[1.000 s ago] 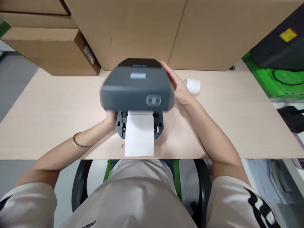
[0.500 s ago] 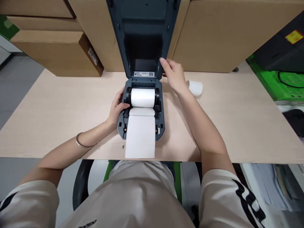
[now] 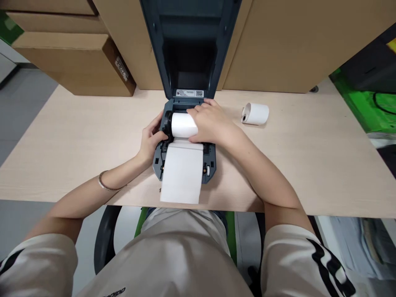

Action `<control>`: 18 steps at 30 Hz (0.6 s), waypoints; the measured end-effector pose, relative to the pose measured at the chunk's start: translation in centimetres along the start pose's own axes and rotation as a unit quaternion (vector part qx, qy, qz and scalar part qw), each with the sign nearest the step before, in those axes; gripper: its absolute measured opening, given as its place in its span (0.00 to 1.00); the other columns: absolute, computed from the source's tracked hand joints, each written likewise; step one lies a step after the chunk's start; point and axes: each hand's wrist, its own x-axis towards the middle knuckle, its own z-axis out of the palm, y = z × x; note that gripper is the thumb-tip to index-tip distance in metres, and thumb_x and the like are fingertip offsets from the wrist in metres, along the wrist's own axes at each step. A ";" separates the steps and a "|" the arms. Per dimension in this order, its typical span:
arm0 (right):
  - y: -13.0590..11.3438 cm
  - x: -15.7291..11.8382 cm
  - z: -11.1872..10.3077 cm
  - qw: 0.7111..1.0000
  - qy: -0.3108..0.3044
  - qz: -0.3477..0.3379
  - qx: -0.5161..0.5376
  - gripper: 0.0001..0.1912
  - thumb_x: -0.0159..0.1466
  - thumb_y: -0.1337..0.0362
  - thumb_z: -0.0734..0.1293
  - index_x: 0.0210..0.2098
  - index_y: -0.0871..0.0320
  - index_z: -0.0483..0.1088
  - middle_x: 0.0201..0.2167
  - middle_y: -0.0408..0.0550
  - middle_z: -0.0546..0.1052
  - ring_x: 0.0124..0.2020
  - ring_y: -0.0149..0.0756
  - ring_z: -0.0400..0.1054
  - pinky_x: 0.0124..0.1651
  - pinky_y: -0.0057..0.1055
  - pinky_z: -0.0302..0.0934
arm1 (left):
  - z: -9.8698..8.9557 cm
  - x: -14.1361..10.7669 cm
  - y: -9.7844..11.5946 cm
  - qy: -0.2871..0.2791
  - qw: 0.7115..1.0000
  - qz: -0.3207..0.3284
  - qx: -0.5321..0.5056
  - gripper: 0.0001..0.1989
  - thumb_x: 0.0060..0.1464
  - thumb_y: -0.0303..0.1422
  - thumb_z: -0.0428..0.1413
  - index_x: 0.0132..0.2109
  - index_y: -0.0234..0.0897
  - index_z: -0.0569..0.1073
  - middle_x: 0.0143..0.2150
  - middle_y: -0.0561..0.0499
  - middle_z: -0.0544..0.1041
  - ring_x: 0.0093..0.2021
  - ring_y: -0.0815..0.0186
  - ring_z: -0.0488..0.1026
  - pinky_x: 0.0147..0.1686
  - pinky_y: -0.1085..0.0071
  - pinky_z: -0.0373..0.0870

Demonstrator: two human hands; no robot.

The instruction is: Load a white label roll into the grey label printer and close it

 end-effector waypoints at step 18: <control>8.7 -5.5 -6.1 0.981 0.123 0.124 0.084 0.29 0.49 0.56 0.86 0.45 0.51 0.74 0.48 0.54 0.79 0.65 0.65 0.71 0.85 0.73 0.37 | -0.2 0.2 -0.9 -0.041 0.998 0.038 -0.020 0.42 0.53 0.43 0.72 0.73 0.42 0.76 0.75 0.45 0.79 0.81 0.40 0.67 0.80 0.51 0.67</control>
